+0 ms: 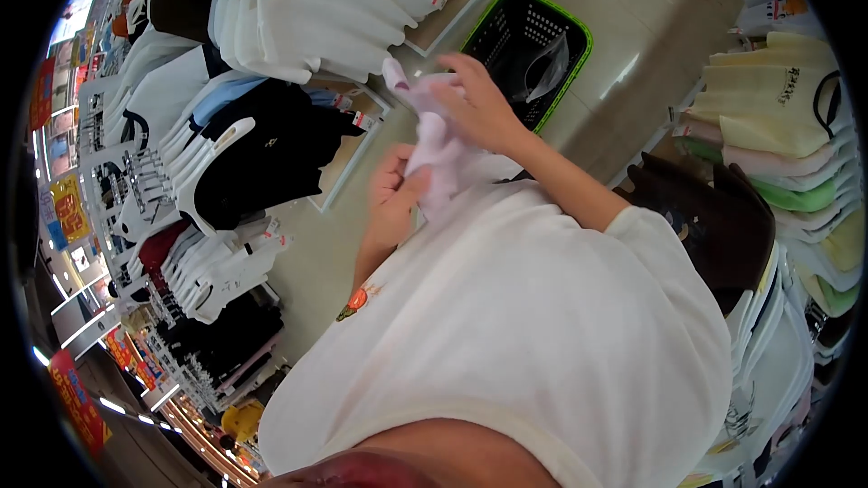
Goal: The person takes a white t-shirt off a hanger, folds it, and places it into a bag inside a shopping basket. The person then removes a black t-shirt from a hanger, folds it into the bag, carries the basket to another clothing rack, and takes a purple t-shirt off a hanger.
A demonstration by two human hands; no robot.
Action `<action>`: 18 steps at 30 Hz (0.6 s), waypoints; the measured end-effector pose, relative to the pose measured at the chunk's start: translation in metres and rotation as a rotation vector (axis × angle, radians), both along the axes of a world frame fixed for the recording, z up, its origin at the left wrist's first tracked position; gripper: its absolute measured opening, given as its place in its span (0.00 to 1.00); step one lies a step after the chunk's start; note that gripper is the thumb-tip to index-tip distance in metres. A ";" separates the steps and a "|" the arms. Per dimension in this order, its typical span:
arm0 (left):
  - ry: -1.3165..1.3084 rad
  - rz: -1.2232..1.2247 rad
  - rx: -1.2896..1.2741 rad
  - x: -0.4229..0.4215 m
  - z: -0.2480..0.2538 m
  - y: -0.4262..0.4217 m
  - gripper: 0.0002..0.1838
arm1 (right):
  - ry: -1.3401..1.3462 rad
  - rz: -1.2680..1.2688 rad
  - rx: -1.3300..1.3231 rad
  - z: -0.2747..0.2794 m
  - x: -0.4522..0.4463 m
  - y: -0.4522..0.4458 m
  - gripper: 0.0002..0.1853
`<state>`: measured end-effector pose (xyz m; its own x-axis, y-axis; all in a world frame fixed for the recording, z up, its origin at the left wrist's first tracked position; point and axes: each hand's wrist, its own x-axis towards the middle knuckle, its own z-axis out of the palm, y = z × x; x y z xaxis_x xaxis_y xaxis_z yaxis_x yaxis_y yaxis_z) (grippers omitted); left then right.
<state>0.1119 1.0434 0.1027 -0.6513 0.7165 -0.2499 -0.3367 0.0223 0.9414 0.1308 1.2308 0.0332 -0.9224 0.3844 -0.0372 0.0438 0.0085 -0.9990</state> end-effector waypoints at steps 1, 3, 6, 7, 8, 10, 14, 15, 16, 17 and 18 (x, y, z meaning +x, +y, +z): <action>-0.002 0.096 -0.019 0.004 0.000 0.000 0.09 | -0.062 0.045 0.004 -0.003 0.013 0.006 0.22; -0.016 0.235 -0.027 0.012 0.001 -0.004 0.09 | -0.171 0.152 -0.068 0.004 0.038 0.005 0.24; -0.041 0.356 0.032 0.019 0.000 -0.002 0.10 | -0.042 0.517 -0.052 0.043 0.062 -0.002 0.24; -0.051 0.353 0.037 0.022 0.005 0.003 0.11 | -0.005 0.484 0.024 0.051 0.066 -0.006 0.25; -0.040 0.337 0.028 0.024 0.006 0.007 0.11 | 0.030 0.454 0.097 0.058 0.069 -0.010 0.25; -0.017 0.313 0.005 0.024 0.006 0.014 0.11 | 0.038 0.374 0.133 0.060 0.070 -0.014 0.27; -0.008 0.188 0.056 0.027 -0.006 0.034 0.10 | 0.143 0.174 0.169 0.043 0.056 -0.006 0.29; -0.029 0.169 0.048 0.025 -0.003 0.035 0.10 | 0.142 0.192 0.170 0.044 0.056 -0.004 0.29; -0.051 0.148 0.042 0.021 0.003 0.037 0.11 | 0.140 0.209 0.173 0.045 0.055 -0.003 0.29; -0.072 0.125 0.038 0.017 0.006 0.037 0.11 | 0.136 0.213 0.174 0.044 0.055 -0.002 0.29; -0.040 0.110 0.052 0.011 0.003 0.034 0.12 | 0.130 0.216 0.175 0.043 0.055 -0.002 0.29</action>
